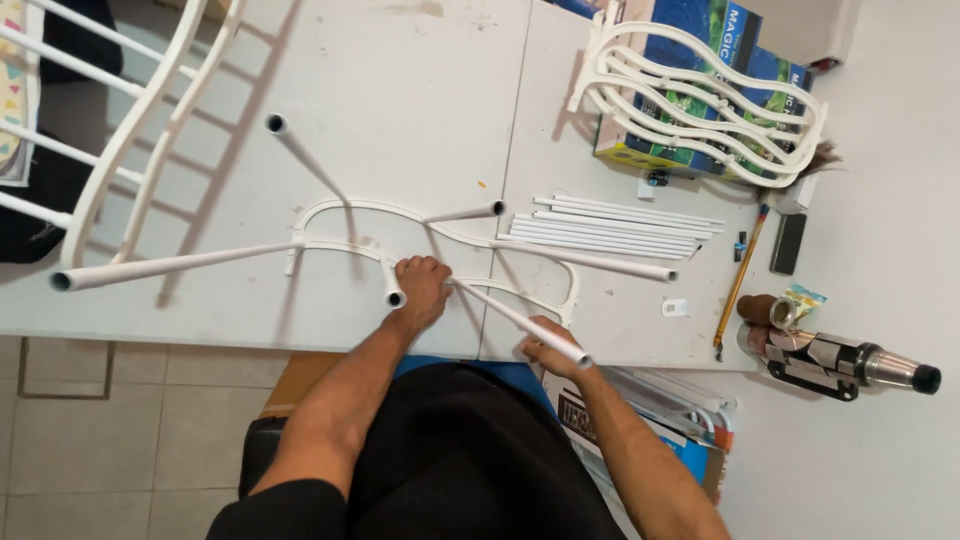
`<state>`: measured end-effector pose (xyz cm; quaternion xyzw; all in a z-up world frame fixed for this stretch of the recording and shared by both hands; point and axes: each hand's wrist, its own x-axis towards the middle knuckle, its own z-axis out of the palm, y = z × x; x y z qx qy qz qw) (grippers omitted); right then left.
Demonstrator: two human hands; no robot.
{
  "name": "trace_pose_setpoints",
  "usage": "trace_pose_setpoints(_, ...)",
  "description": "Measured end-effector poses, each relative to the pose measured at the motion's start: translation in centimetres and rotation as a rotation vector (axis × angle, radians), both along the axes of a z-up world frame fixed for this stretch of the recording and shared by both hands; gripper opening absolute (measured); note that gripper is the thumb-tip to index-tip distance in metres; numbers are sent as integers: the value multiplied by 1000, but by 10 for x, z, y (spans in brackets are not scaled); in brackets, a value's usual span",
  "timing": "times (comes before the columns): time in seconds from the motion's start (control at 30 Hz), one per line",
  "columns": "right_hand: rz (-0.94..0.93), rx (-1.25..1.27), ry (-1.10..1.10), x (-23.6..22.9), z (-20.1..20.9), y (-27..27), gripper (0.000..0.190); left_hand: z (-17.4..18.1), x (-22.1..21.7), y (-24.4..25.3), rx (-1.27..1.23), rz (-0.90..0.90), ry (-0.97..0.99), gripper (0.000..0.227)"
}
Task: Assembling a multi-tier shoe rack by inserting horizontal support rods into side frames.
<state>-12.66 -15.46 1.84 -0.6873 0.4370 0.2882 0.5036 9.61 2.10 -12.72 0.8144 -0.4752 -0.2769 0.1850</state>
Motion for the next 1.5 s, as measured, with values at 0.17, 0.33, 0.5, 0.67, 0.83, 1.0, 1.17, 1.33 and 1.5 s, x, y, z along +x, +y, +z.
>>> trace_pose_setpoints(0.17, 71, -260, -10, -48, -58, -142, 43, 32, -27, 23, -56, 191, -142, 37)
trace_pose_setpoints(0.33, 283, -596, 58, -29, -82, -274, 35, 41, -83, 45, 163, 318, 54, 37)
trace_pose_setpoints(0.5, 507, -765, -11, -13, -90, -341, 36, 72, -136, 49, 198, 421, 50, 31)
trace_pose_setpoints(0.67, 753, -839, -28, -23, -124, -372, 24, 101, -181, 52, 234, 557, 112, 31)
trace_pose_setpoints(0.83, 756, -859, -62, -22, -96, -373, 19, 99, -194, 41, 262, 543, 159, 29)
trace_pose_setpoints(1.0, 727, -1016, -185, -29, -29, -371, 23, 114, -177, -14, 174, 429, 188, 27)
trace_pose_setpoints(1.17, 260, -1110, -786, -56, 81, -327, 41, 95, -153, -86, -110, 234, 176, 26)
trace_pose_setpoints(1.33, -106, -630, -883, -50, 136, -224, 14, 47, -120, -153, -163, 159, 141, 36)
trace_pose_setpoints(1.5, -85, -368, -778, -48, 121, -150, 42, -14, -119, -202, -112, 113, 89, 46)
